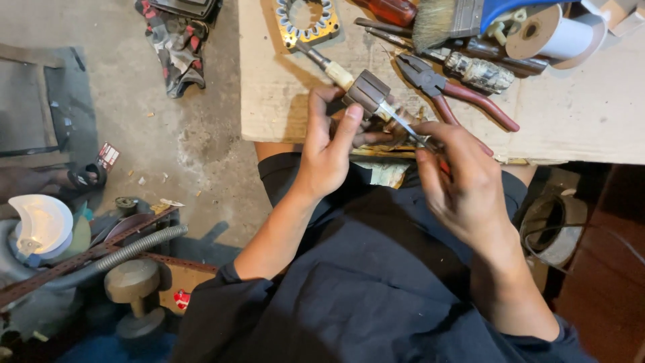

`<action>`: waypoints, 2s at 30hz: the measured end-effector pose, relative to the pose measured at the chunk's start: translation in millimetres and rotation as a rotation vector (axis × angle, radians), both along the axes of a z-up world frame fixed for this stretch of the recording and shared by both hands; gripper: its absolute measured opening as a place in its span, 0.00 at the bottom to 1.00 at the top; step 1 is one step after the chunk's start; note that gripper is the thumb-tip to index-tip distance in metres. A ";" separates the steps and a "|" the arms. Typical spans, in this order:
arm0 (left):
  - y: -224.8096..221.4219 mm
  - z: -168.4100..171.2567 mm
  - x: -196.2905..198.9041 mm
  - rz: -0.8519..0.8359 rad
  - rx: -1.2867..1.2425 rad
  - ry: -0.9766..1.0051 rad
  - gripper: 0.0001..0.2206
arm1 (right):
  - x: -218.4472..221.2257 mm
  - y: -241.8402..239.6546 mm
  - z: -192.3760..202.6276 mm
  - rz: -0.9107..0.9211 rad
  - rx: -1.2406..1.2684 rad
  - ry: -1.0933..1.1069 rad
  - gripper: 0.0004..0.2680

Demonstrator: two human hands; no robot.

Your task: The person is using a thin metal tool to scrape and clean the slots of an electric motor armature, rotating it to reach each slot.

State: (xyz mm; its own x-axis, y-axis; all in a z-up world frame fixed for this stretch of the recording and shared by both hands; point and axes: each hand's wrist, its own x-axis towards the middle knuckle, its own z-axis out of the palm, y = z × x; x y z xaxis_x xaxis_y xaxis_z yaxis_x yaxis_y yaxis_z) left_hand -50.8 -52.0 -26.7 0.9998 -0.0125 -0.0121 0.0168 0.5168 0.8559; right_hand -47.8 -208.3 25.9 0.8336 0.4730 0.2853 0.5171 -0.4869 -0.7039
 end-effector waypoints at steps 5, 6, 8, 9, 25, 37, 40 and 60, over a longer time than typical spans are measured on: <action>-8.7 4.1 3.7 0.094 0.445 0.081 0.11 | 1.6 -1.4 -30.4 -0.131 -0.098 -0.094 0.06; -9.6 11.7 5.2 0.102 0.659 0.045 0.10 | 1.2 -2.0 -33.4 -0.145 -0.106 -0.090 0.06; 3.5 7.9 9.2 0.120 0.892 -0.012 0.09 | 1.1 -0.4 -34.3 -0.156 -0.112 -0.066 0.05; 8.6 5.5 11.1 0.130 1.117 -0.070 0.08 | -0.1 -1.1 -34.6 -0.172 -0.126 -0.037 0.04; 28.8 26.0 24.6 0.000 1.573 -0.428 0.14 | -1.3 -28.6 -7.2 -0.079 -0.060 0.090 0.07; 46.8 6.2 8.7 -0.004 1.655 -0.598 0.24 | -3.5 -17.7 -5.7 -0.070 -0.120 0.053 0.05; 46.2 5.4 9.6 0.038 1.649 -0.680 0.25 | -4.3 -15.4 -7.9 -0.085 -0.099 0.071 0.05; 54.5 -7.4 21.2 0.023 1.452 -0.687 0.19 | 15.2 -28.4 3.7 0.075 -0.201 0.013 0.05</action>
